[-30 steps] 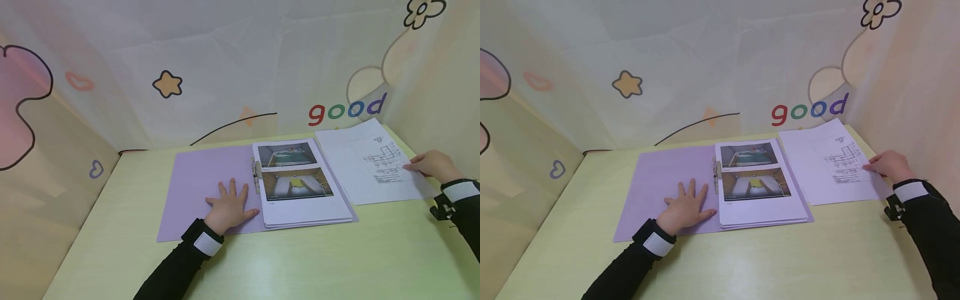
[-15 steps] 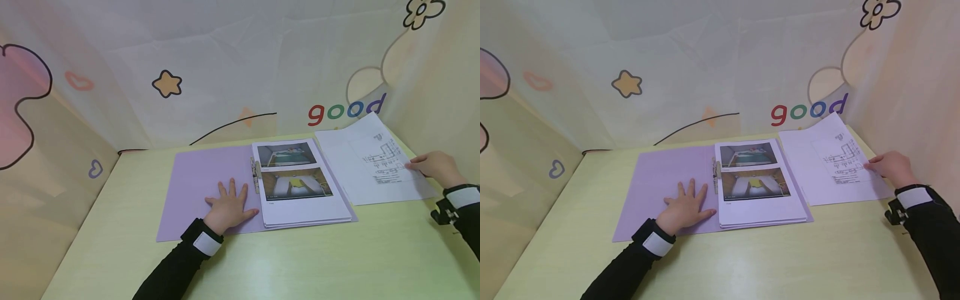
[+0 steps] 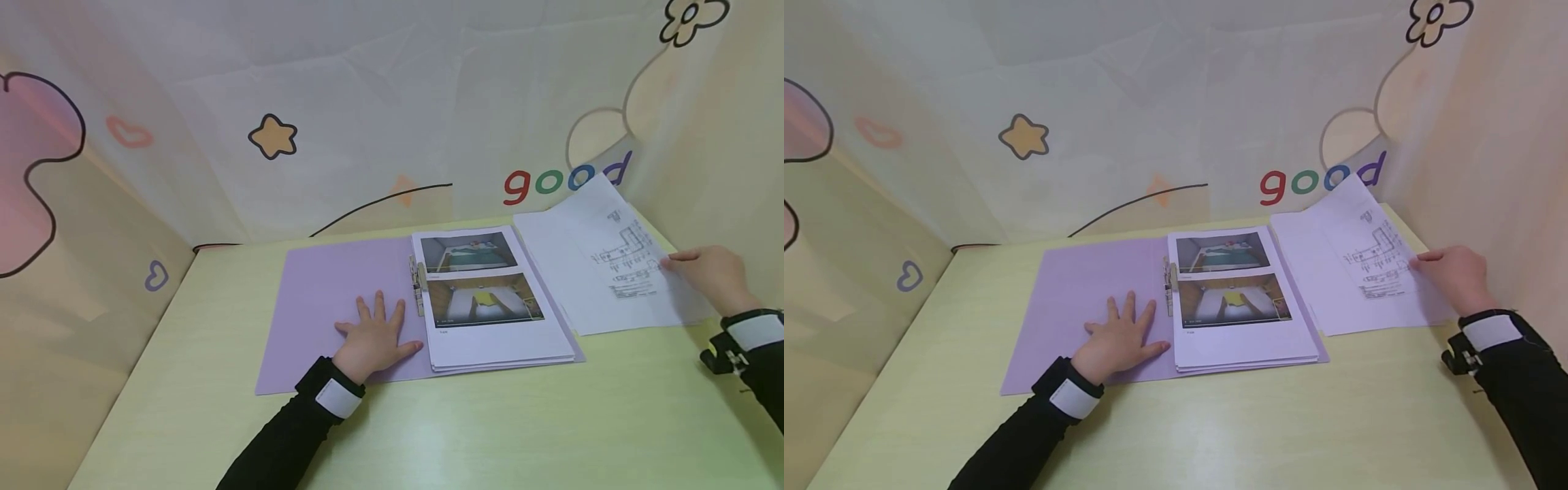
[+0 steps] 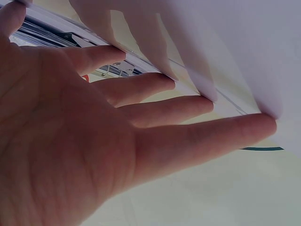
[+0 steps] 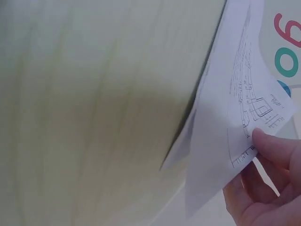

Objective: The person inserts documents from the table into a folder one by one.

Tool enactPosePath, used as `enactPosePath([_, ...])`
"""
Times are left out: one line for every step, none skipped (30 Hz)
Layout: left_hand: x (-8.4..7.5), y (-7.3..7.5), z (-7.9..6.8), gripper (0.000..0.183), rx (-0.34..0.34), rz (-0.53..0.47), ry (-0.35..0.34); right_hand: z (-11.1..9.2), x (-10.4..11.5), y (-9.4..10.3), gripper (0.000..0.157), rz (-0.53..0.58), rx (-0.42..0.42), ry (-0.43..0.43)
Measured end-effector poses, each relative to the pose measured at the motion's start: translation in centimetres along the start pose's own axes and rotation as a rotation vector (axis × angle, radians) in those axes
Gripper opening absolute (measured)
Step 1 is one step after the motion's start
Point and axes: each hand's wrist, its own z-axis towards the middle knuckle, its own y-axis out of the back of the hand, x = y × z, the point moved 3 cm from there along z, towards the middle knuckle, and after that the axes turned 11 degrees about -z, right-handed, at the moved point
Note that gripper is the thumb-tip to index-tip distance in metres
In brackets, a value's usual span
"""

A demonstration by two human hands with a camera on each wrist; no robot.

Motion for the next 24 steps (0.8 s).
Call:
enactPosePath([0.01, -0.01, 0.02, 0.085, 0.0, 0.002, 0.0, -0.05, 0.06, 0.0, 0.046, 0.01, -0.009, -0.002])
enactPosePath([0.02, -0.01, 0.03, 0.085, 0.001, 0.004, 0.0, -0.1, 0.11, 0.01, 0.048, 0.018, -0.016, -0.001])
enactPosePath([0.02, -0.02, 0.05, 0.085, -0.001, 0.004, -0.001, -0.17, 0.21, 0.04, 0.049, 0.025, -0.028, 0.002])
enactPosePath([0.02, -0.02, 0.06, 0.085, -0.002, 0.004, -0.001, -0.23, 0.29, 0.06, 0.05, 0.032, -0.039, 0.006])
enactPosePath([0.02, 0.0, 0.05, 0.085, -0.002, 0.004, -0.001, -0.3, 0.38, 0.09, 0.051, 0.043, -0.046, 0.01])
enactPosePath([0.01, 0.01, 0.04, 0.085, -0.003, 0.003, -0.001, -0.36, 0.45, 0.11, 0.051, 0.056, -0.051, 0.013])
enactPosePath([0.0, 0.02, 0.04, 0.085, -0.002, 0.003, 0.0, -0.41, 0.53, 0.13, 0.052, 0.067, -0.053, 0.013])
enactPosePath([-0.02, 0.05, 0.02, 0.085, -0.001, 0.003, 0.002, -0.45, 0.61, 0.14, 0.053, 0.076, -0.054, 0.011])
enactPosePath([-0.04, 0.07, 0.01, 0.085, -0.001, 0.003, 0.002, -0.48, 0.66, 0.12, 0.054, 0.086, -0.05, 0.003])
enactPosePath([-0.07, 0.09, -0.02, 0.085, -0.004, 0.005, 0.001, -0.48, 0.68, 0.07, 0.054, 0.097, -0.042, -0.008])
enactPosePath([-0.09, 0.1, -0.05, 0.085, -0.007, 0.006, 0.001, -0.44, 0.68, 0.01, 0.054, 0.107, -0.034, -0.018])
enactPosePath([-0.11, 0.11, -0.06, 0.085, -0.009, 0.008, 0.0, -0.4, 0.64, -0.06, 0.054, 0.115, -0.027, -0.029])
enactPosePath([-0.12, 0.11, -0.07, 0.085, -0.011, 0.011, 0.0, -0.32, 0.59, -0.15, 0.053, 0.12, -0.023, -0.04])
enactPosePath([-0.13, 0.1, -0.08, 0.085, -0.014, 0.014, -0.001, -0.26, 0.53, -0.23, 0.053, 0.126, -0.022, -0.05])
enactPosePath([-0.14, 0.1, -0.1, 0.085, -0.017, 0.017, -0.002, -0.19, 0.45, -0.31, 0.053, 0.132, -0.02, -0.057])
enactPosePath([-0.14, 0.1, -0.12, 0.085, -0.019, 0.019, -0.003, -0.13, 0.35, -0.37, 0.053, 0.138, -0.019, -0.062])
enactPosePath([-0.15, 0.1, -0.12, 0.085, -0.018, 0.02, -0.003, -0.08, 0.24, -0.44, 0.054, 0.144, -0.015, -0.07])
enactPosePath([-0.15, 0.1, -0.13, 0.085, -0.017, 0.022, -0.002, -0.05, 0.13, -0.51, 0.054, 0.148, -0.012, -0.077])
enactPosePath([-0.16, 0.1, -0.13, 0.085, -0.017, 0.023, -0.002, -0.02, 0.04, -0.56, 0.054, 0.152, -0.008, -0.084])
enactPosePath([-0.16, 0.1, -0.13, 0.084, -0.017, 0.023, -0.001, 0.0, -0.06, -0.61, 0.054, 0.157, -0.003, -0.091])
enactPosePath([-0.17, 0.1, -0.14, 0.085, -0.015, 0.023, -0.001, 0.01, -0.15, -0.65, 0.054, 0.163, 0.006, -0.097])
enactPosePath([-0.18, 0.09, -0.13, 0.085, -0.015, 0.024, -0.001, 0.02, -0.23, -0.68, 0.054, 0.166, 0.011, -0.102])
enactPosePath([-0.18, 0.09, -0.13, 0.085, -0.014, 0.024, 0.0, 0.02, -0.27, -0.69, 0.053, 0.17, 0.016, -0.107])
enactPosePath([-0.18, 0.08, -0.12, 0.085, -0.013, 0.025, 0.001, 0.02, -0.31, -0.68, 0.053, 0.173, 0.02, -0.11])
